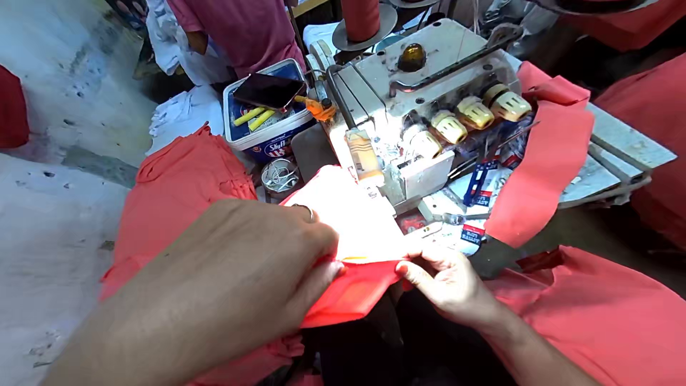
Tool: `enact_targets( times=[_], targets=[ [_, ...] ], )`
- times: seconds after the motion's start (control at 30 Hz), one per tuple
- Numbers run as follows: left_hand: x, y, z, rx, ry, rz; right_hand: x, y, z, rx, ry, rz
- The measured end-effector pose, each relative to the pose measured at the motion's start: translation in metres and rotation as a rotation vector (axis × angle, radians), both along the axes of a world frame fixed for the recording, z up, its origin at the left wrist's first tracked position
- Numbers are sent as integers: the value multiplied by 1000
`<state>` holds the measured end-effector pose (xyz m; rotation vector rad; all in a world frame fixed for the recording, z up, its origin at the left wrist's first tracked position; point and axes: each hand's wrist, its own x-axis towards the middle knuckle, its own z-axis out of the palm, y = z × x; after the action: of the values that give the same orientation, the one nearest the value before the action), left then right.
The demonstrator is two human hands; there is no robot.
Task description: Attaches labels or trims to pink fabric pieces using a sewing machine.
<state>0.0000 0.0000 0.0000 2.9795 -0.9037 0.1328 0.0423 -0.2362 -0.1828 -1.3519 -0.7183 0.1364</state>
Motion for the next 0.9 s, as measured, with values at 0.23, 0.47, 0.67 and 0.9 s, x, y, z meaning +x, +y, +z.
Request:
enact_targets(
  times=[0.23,0.47,0.67,0.9],
  targets=[
    [20,-3,-12,9,-10,47,19,16,6,-30,34,-25],
    [42,-14,-24,56,32,99,32,25,12,-36,90,-24],
    [59,-11,-47,-66,8,108,42,31,14,-44,153,5],
    [70,-3,-37,-119,221,335,46,31,17,-64,242,21]
  ],
)
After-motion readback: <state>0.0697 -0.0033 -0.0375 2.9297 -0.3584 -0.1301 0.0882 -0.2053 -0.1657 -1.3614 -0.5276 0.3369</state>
